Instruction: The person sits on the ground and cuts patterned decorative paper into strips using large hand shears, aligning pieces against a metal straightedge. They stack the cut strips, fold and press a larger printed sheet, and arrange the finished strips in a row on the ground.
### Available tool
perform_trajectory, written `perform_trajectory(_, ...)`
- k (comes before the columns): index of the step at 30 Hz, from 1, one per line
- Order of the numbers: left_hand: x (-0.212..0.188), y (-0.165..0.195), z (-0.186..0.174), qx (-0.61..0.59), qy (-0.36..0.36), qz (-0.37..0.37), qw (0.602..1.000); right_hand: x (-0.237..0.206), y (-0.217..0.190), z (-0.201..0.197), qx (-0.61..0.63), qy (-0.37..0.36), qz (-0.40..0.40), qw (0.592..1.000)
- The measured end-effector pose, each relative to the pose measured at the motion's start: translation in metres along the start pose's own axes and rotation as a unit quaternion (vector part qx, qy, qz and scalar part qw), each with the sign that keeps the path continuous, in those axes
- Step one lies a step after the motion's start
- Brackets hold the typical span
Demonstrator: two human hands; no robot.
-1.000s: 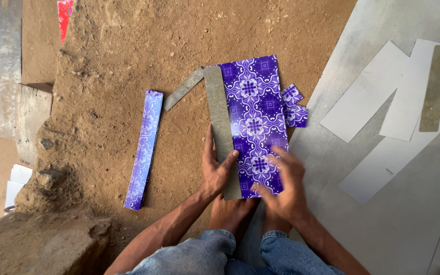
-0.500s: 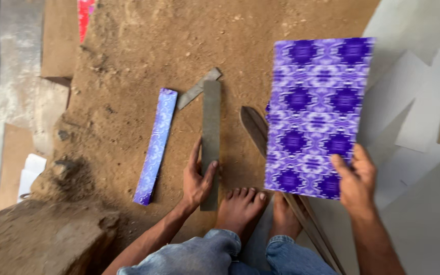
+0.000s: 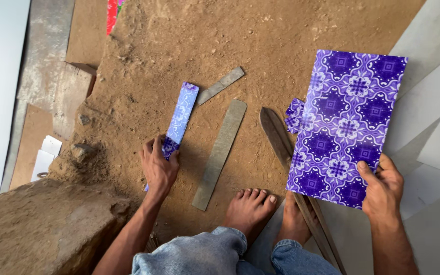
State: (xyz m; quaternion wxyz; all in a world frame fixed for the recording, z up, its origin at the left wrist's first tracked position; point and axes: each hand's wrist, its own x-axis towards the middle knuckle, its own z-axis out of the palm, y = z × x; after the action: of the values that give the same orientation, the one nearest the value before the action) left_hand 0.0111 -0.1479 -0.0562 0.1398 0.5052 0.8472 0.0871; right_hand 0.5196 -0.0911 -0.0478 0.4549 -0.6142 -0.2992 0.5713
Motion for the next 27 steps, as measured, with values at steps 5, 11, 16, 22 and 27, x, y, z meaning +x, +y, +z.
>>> perform_trajectory(5, 0.01, -0.002, -0.013, 0.014, -0.072, -0.031, 0.997, 0.0, 0.003, 0.0, 0.004, -0.005, 0.004, 1.0)
perform_trajectory(11, 0.008, -0.003, -0.014, 0.022, -0.05, -0.006, 0.998, -0.002, 0.004, -0.007, -0.016, -0.003, -0.007, 1.0)
perform_trajectory(16, 0.009, -0.003, -0.014, 0.045, -0.064, -0.031, 0.996, -0.001, 0.003, -0.007, -0.004, 0.001, -0.007, 1.0)
perform_trajectory(22, 0.013, 0.005, -0.016, -0.098, -0.078, -0.044, 0.991, -0.001, 0.007, -0.007, 0.022, -0.01, 0.01, 1.0)
perform_trajectory(27, 0.023, 0.046, -0.01, -0.513, -0.102, -0.082, 0.848, 0.001, 0.017, 0.002, 0.036, -0.02, 0.045, 0.998)
